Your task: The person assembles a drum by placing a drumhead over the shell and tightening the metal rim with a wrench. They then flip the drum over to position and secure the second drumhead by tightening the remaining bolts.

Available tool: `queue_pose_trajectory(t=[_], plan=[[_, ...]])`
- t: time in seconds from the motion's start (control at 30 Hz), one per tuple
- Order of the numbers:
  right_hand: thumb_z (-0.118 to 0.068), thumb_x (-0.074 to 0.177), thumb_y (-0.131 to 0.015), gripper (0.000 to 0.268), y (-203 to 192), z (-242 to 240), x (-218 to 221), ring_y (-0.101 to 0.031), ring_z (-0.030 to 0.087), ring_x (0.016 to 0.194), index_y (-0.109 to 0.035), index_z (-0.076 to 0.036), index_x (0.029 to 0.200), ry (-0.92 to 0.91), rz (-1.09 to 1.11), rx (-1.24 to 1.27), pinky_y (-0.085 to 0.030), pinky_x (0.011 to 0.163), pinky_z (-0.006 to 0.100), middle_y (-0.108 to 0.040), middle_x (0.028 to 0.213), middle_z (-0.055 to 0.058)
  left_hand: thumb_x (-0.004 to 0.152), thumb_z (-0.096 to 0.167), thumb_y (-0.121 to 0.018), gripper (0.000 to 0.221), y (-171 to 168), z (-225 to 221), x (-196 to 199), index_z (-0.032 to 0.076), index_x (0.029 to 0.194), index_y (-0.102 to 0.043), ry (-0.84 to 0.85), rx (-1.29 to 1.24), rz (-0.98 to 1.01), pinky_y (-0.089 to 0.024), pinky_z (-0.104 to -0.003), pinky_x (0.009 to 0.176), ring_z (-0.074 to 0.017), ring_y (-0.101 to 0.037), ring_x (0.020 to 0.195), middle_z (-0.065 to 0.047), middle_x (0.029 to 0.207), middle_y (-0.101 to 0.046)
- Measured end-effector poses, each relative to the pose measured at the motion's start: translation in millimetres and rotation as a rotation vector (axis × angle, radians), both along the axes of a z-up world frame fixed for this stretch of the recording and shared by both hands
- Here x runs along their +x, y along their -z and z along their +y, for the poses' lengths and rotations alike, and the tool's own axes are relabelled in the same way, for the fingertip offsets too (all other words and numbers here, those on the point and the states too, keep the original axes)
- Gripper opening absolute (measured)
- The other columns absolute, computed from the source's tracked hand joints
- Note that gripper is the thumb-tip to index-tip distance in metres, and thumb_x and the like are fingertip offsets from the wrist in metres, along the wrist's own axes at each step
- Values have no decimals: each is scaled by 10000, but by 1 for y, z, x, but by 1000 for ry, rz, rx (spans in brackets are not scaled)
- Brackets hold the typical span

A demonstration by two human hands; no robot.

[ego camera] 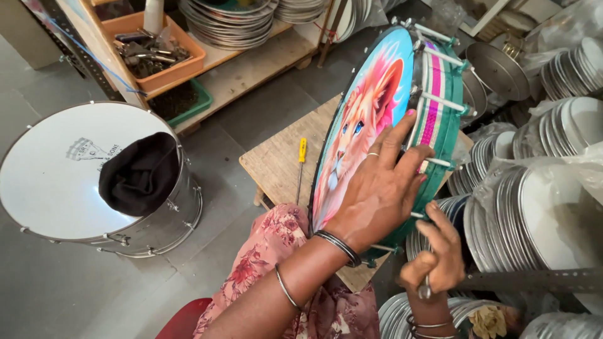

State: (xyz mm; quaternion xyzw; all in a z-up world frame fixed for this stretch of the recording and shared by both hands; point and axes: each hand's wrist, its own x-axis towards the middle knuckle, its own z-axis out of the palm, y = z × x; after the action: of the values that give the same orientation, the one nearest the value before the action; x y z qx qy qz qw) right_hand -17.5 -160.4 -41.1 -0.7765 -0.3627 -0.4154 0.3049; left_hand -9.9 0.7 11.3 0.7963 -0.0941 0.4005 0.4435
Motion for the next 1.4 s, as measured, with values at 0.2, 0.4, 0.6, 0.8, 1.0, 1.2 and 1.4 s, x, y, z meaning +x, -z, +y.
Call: queue_pose_trajectory(t=[0.2,0.4,0.6,0.8,1.0,1.2,1.4], plan=[[-378,1215,-300,555,-21,5,-3,-737,329,1094,-618,66,1114,-50,149,133,-604,960,398,-718,1148,219,936,110,-690,351,1,-1,3,96,1270,-581,16,-9,24,-489,-482,1121,-446,-503,1413,-199,1605,-381],[-332,1170,-394,514,-43,0,-3,-599,251,773,-682,93,1145,74,346,149,-481,740,354,-734,1019,190,917,91,-695,354,-2,0,8,87,1251,-580,4,-9,12,-483,-480,1126,-451,-482,1421,-202,1600,-377],[-312,1228,-542,377,-26,-5,-3,-606,260,768,-484,60,1200,-100,1,345,-556,736,315,-572,898,211,914,83,-694,347,-3,0,14,90,1242,-582,-6,-14,11,-494,-472,1116,-431,-489,1419,-201,1594,-373],[-377,1125,-468,337,-28,-5,-12,-434,149,393,-360,-59,1149,-219,94,627,-478,468,330,-421,576,83,920,71,-691,338,-6,3,15,91,1242,-588,16,-31,42,-514,-460,1063,-411,-512,1389,-198,1608,-368],[-439,1241,-394,418,-38,-19,4,-489,173,509,-429,-35,1139,-274,146,679,-483,546,318,-475,674,116,912,71,-697,342,-9,3,4,93,1240,-601,17,-27,37,-503,-458,1082,-418,-512,1398,-189,1600,-374],[-382,1240,-418,411,-27,-16,16,-467,183,572,-404,-22,1043,-188,132,736,-455,534,276,-431,767,117,911,65,-700,344,-7,1,1,96,1243,-614,14,-18,48,-487,-458,1107,-413,-495,1416,-189,1603,-373],[-391,1207,-424,380,-40,-4,19,-470,162,528,-385,-39,1070,-184,68,686,-454,486,258,-438,713,98,910,63,-699,347,-5,0,-1,90,1245,-610,7,-9,20,-476,-465,1130,-416,-476,1431,-191,1599,-370]])
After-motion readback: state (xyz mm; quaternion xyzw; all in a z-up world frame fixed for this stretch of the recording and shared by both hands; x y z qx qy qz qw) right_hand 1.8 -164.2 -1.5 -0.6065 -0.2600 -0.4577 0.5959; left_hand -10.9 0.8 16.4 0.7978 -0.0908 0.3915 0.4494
